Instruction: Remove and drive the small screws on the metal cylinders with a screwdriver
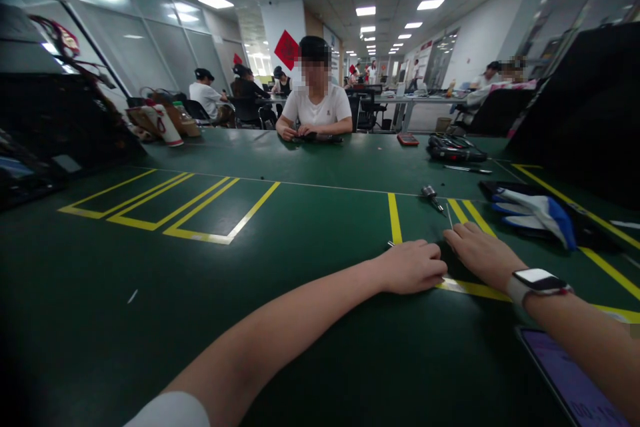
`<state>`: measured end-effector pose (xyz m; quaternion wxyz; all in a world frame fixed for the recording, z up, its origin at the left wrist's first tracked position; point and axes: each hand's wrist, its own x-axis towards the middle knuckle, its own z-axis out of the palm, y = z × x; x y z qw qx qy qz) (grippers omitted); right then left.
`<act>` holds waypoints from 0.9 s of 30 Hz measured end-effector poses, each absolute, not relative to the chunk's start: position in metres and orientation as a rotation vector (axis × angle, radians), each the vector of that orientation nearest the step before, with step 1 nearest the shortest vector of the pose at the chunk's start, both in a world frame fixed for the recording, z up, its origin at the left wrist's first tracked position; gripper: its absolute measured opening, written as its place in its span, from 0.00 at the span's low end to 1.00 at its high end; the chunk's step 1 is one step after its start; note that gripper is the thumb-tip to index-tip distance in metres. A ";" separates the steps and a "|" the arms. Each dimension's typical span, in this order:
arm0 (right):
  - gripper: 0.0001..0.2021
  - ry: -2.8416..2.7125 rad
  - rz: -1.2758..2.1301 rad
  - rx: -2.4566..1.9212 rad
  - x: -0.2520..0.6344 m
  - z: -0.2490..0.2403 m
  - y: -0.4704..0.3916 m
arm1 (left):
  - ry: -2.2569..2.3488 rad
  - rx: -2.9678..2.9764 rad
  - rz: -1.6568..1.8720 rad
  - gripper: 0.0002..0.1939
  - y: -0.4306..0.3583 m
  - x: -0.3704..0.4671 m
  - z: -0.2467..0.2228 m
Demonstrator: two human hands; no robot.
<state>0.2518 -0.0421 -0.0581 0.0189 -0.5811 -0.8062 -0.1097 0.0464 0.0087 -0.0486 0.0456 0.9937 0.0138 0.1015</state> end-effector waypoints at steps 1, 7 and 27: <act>0.08 -2.491 -0.346 -1.817 0.253 -0.058 -0.042 | 0.040 3.041 0.311 0.12 0.009 0.046 -0.048; 0.09 -2.463 -0.353 -1.849 0.254 -0.059 -0.040 | 0.065 3.043 0.348 0.16 0.005 0.040 -0.044; 0.13 -1.994 -0.349 -2.344 0.273 -0.044 0.009 | 0.272 2.962 0.839 0.18 -0.001 0.011 -0.034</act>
